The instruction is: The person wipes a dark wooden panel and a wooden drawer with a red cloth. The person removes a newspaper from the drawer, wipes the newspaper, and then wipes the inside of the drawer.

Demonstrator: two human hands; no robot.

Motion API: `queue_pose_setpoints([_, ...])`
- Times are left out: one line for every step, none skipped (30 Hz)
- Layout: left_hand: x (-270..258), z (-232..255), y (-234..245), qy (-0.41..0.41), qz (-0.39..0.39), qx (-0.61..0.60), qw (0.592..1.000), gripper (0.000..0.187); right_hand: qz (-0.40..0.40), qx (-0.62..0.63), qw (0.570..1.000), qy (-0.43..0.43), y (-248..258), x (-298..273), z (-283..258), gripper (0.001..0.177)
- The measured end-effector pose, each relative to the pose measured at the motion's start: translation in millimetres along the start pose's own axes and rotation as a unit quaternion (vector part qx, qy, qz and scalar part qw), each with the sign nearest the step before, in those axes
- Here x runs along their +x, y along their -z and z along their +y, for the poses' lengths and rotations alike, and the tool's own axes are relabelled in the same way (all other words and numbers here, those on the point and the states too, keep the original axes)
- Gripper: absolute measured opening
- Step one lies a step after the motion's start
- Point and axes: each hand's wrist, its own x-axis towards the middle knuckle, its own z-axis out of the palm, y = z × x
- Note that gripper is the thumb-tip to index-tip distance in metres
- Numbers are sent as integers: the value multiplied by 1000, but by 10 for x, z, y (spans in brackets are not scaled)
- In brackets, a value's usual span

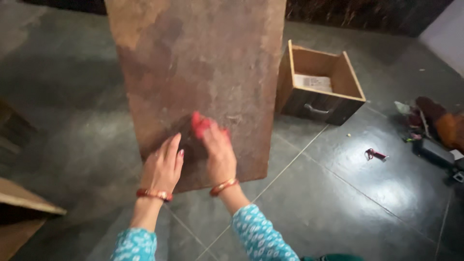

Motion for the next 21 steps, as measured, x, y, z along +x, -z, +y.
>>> queue_pose_setpoints([-30, -5, 26, 14, -16, -25, 999, 41, -36, 10, 999, 30, -35, -111, -6, 43])
queue_pose_setpoints([-51, -4, 42, 13, -18, -15, 1000, 38, -80, -7, 993, 87, -42, -205, 31, 40])
queue_pose_setpoints([-69, -7, 67, 13, -20, -5, 1000, 35, -125, -24, 981, 144, -47, -275, 72, 36])
queue_pose_setpoints([-69, -12, 90, 12, -21, 6, 1000, 33, -169, -41, 964, 200, -43, -300, 129, 34])
queue_pose_setpoints([-65, -7, 111, 22, -30, 14, 999, 33, -187, -47, 946, 259, -17, -275, 207, 34])
queue_pose_setpoints([-54, -1, 132, 31, -39, 22, 999, 33, -204, -53, 925, 317, 27, -205, 292, 34])
queue_pose_setpoints([-35, 3, 150, 41, -48, 31, 998, 33, -222, -58, 899, 374, 69, -108, 359, 34])
queue_pose_setpoints([-5, 10, 158, 22, -24, 25, 999, 32, -251, -90, 903, 336, 90, 63, 426, 39])
queue_pose_setpoints([39, 9, 166, 2, 1, 19, 1000, 31, -279, -122, 905, 298, 94, 310, 494, 43])
queue_pose_setpoints([87, 9, 177, -17, 26, 14, 999, 29, -306, -153, 903, 259, 117, 539, 528, 48])
queue_pose_setpoints([148, 13, 182, -23, 33, 21, 999, 30, -246, -156, 921, 257, 162, 758, 548, 48])
queue_pose_setpoints([207, 19, 188, -29, 40, 28, 998, 30, -186, -157, 936, 255, 216, 969, 566, 49])
queue_pose_setpoints([251, 28, 194, -35, 45, 35, 998, 31, -125, -157, 947, 249, 265, 1142, 577, 50])
queue_pose_setpoints([293, 51, 193, -40, 50, 22, 998, 31, -64, -155, 955, 243, 302, 1283, 582, 50])
queue_pose_setpoints([343, 71, 199, -45, 57, 12, 997, 32, -1, -152, 959, 238, 302, 1404, 569, 51])
queue_pose_setpoints([393, 94, 202, -50, 63, 2, 997, 32, -16, -137, 963, 231, 241, 1480, 528, 50])
queue_pose_setpoints([417, 112, 213, -57, 73, 10, 996, 34, -33, -121, 967, 223, 134, 1492, 467, 49])
queue_pose_setpoints([435, 135, 217, -64, 82, 18, 994, 37, -50, -104, 970, 215, 16, 1484, 421, 48])
queue_pose_setpoints([451, 153, 216, -70, 91, 25, 993, 39, -56, -88, 968, 228, -109, 1426, 379, 47])
queue_pose_setpoints([465, 162, 214, -59, 100, 33, 993, 39, -62, -71, 966, 241, -221, 1309, 338, 47])
queue_pose_setpoints([455, 176, 211, -48, 107, 41, 992, 40, -70, -54, 963, 253, -300, 1154, 313, 47])
